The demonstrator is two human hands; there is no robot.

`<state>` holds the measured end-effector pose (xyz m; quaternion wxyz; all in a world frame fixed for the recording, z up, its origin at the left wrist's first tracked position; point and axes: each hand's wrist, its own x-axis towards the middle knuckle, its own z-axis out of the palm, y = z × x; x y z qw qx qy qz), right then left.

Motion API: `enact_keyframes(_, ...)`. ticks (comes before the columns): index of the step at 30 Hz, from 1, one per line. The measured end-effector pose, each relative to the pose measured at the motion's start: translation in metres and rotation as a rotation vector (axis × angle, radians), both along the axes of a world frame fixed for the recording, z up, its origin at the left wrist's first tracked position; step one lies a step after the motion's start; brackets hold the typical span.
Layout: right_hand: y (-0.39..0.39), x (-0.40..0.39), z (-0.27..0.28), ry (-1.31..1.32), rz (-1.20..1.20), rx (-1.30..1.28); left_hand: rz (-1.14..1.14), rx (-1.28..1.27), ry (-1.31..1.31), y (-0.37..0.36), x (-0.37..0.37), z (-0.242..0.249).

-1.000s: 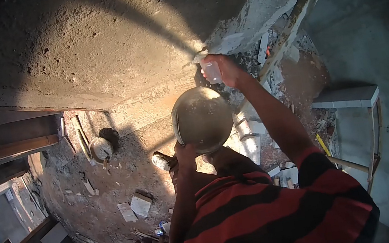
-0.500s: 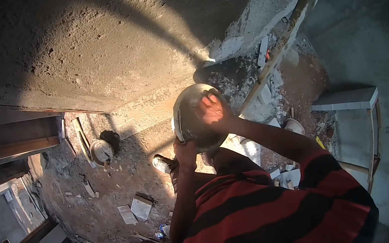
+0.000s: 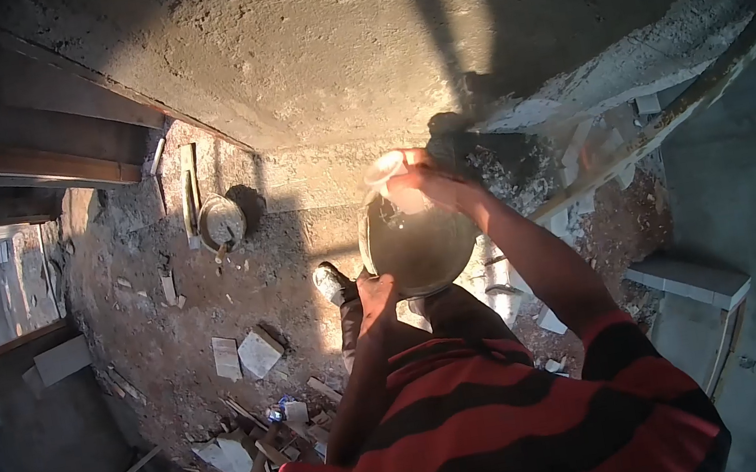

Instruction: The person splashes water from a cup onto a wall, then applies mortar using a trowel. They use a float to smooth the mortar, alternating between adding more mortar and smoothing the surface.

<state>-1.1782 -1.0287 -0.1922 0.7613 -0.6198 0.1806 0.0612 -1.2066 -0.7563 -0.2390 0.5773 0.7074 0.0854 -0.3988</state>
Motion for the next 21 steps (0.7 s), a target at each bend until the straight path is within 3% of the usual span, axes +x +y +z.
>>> enact_keyframes(2, -0.027, 0.066, 0.081, -0.162, -0.062, 0.069, 0.024, 0.101, -0.140, 0.011, 0.010, -0.019)
enact_keyframes(4, -0.063, 0.101, 0.142, -0.335, -0.115, 0.039, 0.082, -0.083, -0.259, 0.029, 0.017, -0.032)
enact_keyframes(5, -0.075, 0.107, 0.165, -0.314, -0.148, -0.127, 0.132, -0.043, -0.094, 0.041, 0.023, -0.061)
enact_keyframes(6, -0.085, 0.109, 0.181, -0.297, -0.182, -0.296, 0.138, -0.072, -0.088, 0.045, 0.030, -0.069)
enact_keyframes(8, -0.083, 0.102, 0.181, -0.247, -0.154, -0.535, 0.109, -0.194, -0.234, 0.048, 0.044, -0.046)
enact_keyframes(9, -0.083, 0.097, 0.170, -0.220, -0.141, -0.655, 0.092, -0.179, -0.272, 0.045, 0.052, -0.018)
enact_keyframes(10, -0.090, 0.090, 0.118, -0.173, -0.187, -0.514, 0.076, -0.164, -0.311, 0.042, 0.060, 0.012)
enact_keyframes(12, -0.024, 0.066, 0.102, 0.025, -0.139, -0.588, 0.076, 0.082, -0.158, 0.034, 0.080, 0.050)
enact_keyframes(13, -0.004, 0.052, 0.069, -0.049, 0.023, -0.482, -0.009, -0.025, -0.250, 0.059, 0.079, -0.018)
enact_keyframes(14, 0.018, 0.045, 0.022, 0.020, 0.158, -0.517, 0.040, -0.111, -0.297, 0.056, 0.083, -0.023)
enact_keyframes(16, 0.095, 0.031, -0.001, 0.085, 0.272, -1.226, 0.080, -0.207, -0.340, 0.053, 0.088, -0.023)
enact_keyframes(18, 0.130, 0.038, -0.024, 0.150, 0.597, -1.391, 0.067, -0.230, -0.334, 0.059, 0.095, -0.026)
enact_keyframes(21, 0.161, 0.025, -0.106, 0.061, 0.505, -1.298, -0.087, -0.018, -0.271, 0.082, 0.110, 0.018)
